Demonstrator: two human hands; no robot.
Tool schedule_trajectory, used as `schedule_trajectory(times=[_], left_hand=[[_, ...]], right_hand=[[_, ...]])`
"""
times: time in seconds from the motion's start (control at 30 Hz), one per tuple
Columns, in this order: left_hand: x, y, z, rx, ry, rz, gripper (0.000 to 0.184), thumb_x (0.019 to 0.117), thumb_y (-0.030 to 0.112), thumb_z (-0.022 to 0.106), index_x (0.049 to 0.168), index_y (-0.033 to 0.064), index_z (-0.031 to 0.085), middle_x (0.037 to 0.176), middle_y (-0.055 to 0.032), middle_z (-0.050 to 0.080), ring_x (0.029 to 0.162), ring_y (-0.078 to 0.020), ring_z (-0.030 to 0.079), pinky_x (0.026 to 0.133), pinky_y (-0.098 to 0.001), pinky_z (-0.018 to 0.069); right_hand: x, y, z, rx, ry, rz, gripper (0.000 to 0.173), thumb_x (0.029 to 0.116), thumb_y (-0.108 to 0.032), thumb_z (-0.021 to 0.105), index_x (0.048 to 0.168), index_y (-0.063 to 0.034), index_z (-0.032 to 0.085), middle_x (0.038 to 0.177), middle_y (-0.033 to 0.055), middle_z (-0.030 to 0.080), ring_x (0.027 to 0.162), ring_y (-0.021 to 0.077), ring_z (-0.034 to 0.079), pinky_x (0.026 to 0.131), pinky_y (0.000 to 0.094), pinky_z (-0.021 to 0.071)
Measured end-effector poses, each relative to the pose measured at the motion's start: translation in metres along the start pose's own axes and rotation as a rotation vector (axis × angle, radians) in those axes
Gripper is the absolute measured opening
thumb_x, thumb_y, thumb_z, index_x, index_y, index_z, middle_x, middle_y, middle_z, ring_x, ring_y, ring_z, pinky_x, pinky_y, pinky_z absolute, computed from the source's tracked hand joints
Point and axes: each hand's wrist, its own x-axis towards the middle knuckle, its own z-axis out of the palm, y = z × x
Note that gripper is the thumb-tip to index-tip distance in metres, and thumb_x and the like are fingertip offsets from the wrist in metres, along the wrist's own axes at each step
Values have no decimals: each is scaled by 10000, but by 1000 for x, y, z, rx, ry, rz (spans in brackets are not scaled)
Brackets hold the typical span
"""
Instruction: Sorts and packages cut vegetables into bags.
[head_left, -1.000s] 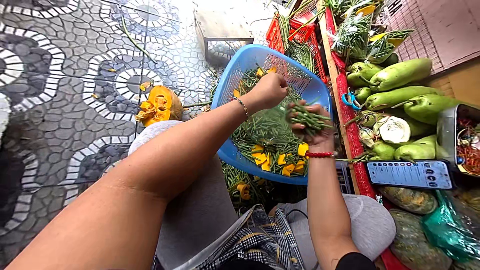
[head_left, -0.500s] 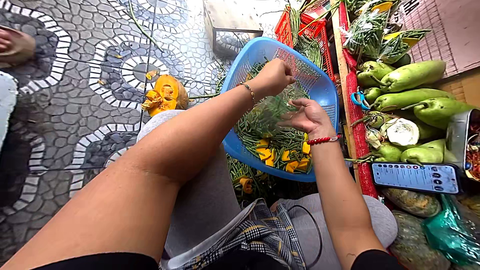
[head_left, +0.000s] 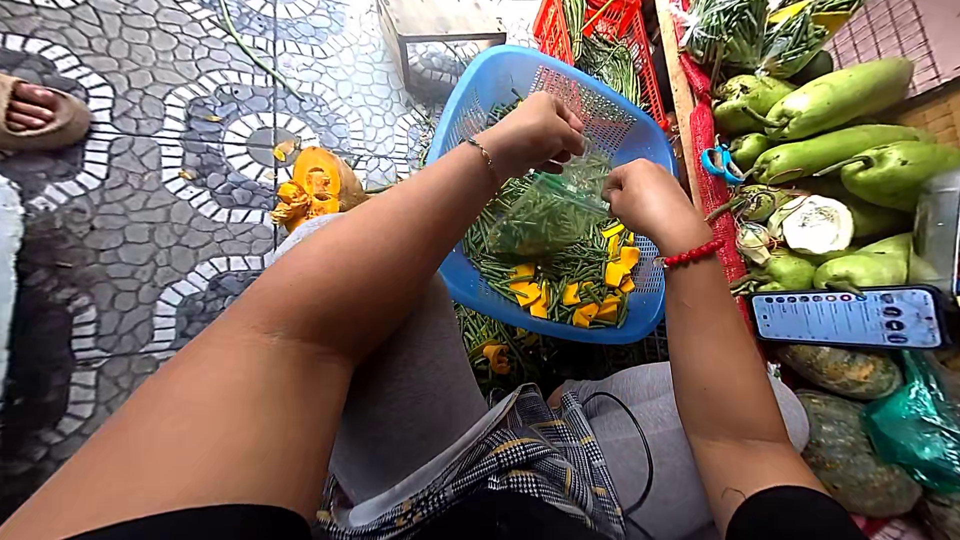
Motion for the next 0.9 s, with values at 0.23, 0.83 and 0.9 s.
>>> schedule_trajectory(times=[0.23,0.83,0.9], left_hand=[[2,12,8,-365,118,50,624,931,-81,549,1513,49,363,1096,-109,571,892,-161,636,802,-302,578],[13,19,7,-347,118,-85,691,925,-85,612,1546,48,341,1295,-168,592,1058,-195,667,863,-290,577],[8,20,6,-336,74,-93,701,934,-79,610,1561,53,328,1277,-169,595,1041,-184,665,867,-288,573]], right_hand=[[-22,4,35,594,374,-250,212,1063,-153,527,1056,-19,690,816,26,684,699,56,657,708,263,568],[-38,-19,171,175,-183,300,273,987,-81,612,1248,-1,618,1190,246,680,1167,408,648,958,583,510],[-40,0,161,332,-170,311,382,972,-56,586,1348,13,569,1186,254,676,1113,391,667,937,568,528]])
